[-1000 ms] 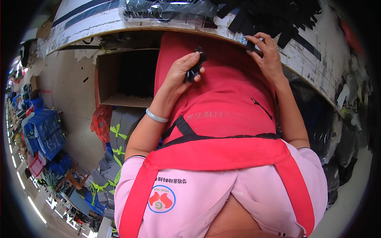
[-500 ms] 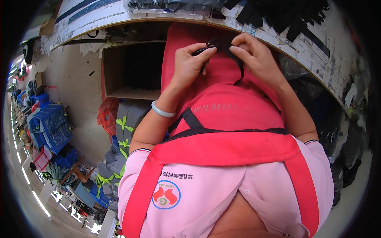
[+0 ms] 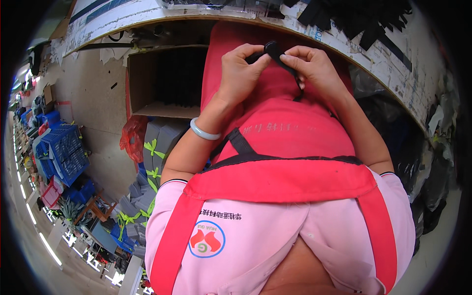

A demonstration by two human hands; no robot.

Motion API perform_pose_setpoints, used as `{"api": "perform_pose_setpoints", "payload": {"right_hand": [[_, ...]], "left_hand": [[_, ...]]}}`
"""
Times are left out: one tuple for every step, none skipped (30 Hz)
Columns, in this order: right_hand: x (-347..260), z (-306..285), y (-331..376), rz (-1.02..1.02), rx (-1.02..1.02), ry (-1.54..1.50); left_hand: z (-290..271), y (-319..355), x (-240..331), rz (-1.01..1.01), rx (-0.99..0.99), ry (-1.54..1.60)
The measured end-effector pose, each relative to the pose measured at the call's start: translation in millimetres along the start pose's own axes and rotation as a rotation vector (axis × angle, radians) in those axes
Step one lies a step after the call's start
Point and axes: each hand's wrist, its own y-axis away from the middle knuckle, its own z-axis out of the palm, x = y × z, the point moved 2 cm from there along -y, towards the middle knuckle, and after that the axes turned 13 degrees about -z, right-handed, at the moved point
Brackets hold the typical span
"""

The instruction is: Manually assemble small plastic strap buckles by inserting components.

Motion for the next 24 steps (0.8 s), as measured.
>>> {"api": "perform_pose_setpoints", "payload": {"right_hand": [[1.3,-1.0,-0.7,0.0,0.0,-0.001],[3.8,-1.6,-1.4,0.028,-0.004,-0.076],[6.0,-1.9,-1.8,0.058,-0.007,-0.15],[6.0,-2.5,-2.1,0.058,-0.006,-0.152],[5.7,-2.5,-2.2,0.084,-0.02,-0.2],[5.7,-2.6,-2.2,0.11,-0.033,-0.249],[7.8,-3.3,-2.1,0.109,-0.033,-0.25],[11.5,-3.7,-1.8,0.124,-0.032,-0.269],[13.5,-3.2,-1.6,0.139,-0.032,-0.289],[12.2,-1.5,-0.9,0.139,-0.033,-0.29],[8.2,0.7,0.2,0.102,0.007,-0.311],[6.1,2.2,1.2,0.066,0.048,-0.332],[7.1,3.3,1.3,0.067,0.049,-0.332],[8.3,4.1,1.1,0.038,0.057,-0.319],[9.2,4.2,0.6,0.007,0.065,-0.306],[11.2,4.4,0.2,0.008,0.067,-0.306],[13.7,4.4,-0.3,0.024,0.077,-0.323],[15.3,4.5,-0.9,0.039,0.085,-0.339],[15.2,4.5,-1.1,0.041,0.085,-0.339],[15.1,4.6,-1.1,0.061,0.095,-0.418],[15.2,4.7,-2.0,0.08,0.105,-0.497],[16.7,4.1,-3.3,0.083,0.104,-0.498],[18.8,3.0,-5.0,0.074,0.089,-0.445],[18.6,2.2,-5.2,0.058,0.077,-0.392]], "left_hand": [[0.7,-0.2,-2.0,0.0,0.0,-0.001],[1.4,0.1,-2.2,0.083,0.012,-0.052],[2.1,0.6,-1.2,0.167,0.021,-0.103],[2.5,0.9,-0.7,0.166,0.02,-0.104],[2.5,1.3,1.2,0.173,0.034,-0.118],[2.3,1.7,2.5,0.18,0.048,-0.132],[1.8,1.0,2.2,0.18,0.047,-0.133],[0.8,-0.5,1.5,0.174,0.047,-0.11],[-0.3,-1.1,0.6,0.166,0.047,-0.087],[-1.2,-0.9,0.7,0.165,0.048,-0.088],[-2.0,-0.6,2.2,0.197,0.054,-0.128],[-2.0,0.0,3.4,0.229,0.058,-0.168],[-1.9,0.4,3.8,0.228,0.057,-0.168],[-1.5,1.0,4.8,0.255,0.077,-0.214],[-1.3,1.3,5.9,0.283,0.097,-0.26],[-1.3,1.4,6.2,0.282,0.095,-0.26],[-1.2,1.9,6.6,0.301,0.102,-0.284],[-1.3,2.2,6.6,0.319,0.11,-0.309],[-1.0,2.3,5.4,0.317,0.11,-0.308],[-0.1,2.6,3.4,0.327,0.113,-0.316],[0.8,2.5,2.1,0.338,0.117,-0.324],[2.3,2.8,0.5,0.335,0.117,-0.324],[4.1,3.5,-1.2,0.34,0.125,-0.328],[5.0,4.4,-0.3,0.352,0.131,-0.332]]}}
